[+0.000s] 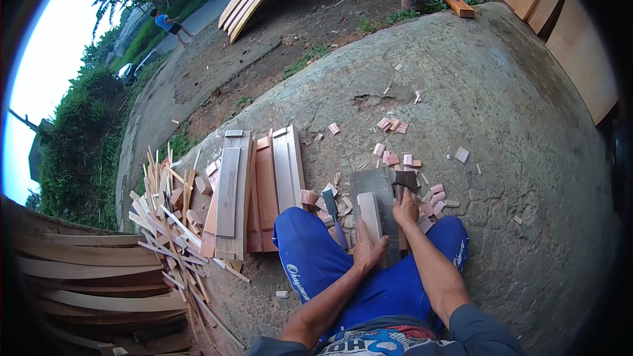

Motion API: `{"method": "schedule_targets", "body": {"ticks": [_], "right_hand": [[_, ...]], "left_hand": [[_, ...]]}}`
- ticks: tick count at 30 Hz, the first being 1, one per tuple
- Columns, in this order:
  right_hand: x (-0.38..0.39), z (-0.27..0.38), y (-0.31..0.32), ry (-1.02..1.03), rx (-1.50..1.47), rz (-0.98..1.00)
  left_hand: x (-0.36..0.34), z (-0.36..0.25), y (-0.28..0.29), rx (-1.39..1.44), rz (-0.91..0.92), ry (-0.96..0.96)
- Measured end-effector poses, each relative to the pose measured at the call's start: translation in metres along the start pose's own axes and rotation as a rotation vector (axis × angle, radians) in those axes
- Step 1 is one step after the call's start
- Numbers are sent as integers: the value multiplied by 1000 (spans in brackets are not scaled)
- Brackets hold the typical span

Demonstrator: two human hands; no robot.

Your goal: The person sits on the ground and uses a chisel and hammer to carve a piece of wood. They then stand, retrieve a drill and a bowl of hardware, and sort through the contents.

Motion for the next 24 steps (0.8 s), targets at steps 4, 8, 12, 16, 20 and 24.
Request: {"method": "schedule_targets", "body": {"ticks": [4,8,12,16,20,24], "right_hand": [[41,10,-8,156,-424,28],[74,28,-23,170,-423,261],[59,41,-16,-18,-321,533],[56,43,2,-66,-298,645],[52,47,3,-52,-277,683],[59,47,-3,-85,-318,624]], "left_hand": [[0,3,-21,4,-192,-19],[-5,6,-22,124,-144,24],[-3,2,-19,61,-166,-91],[-5,3,-26,111,-148,21],[-2,9,-33,31,-177,41],[2,31,-41,3,-77,176]]}}
Point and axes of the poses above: each hand's wrist, its own x-axis away from the middle knuckle, its own y-axis out of the back of the hand, z = x × y, the point moved 2 cm from there along -x, towards the middle knuckle, and after that the axes turned 4 degrees about -y, right-handed, at the moved point
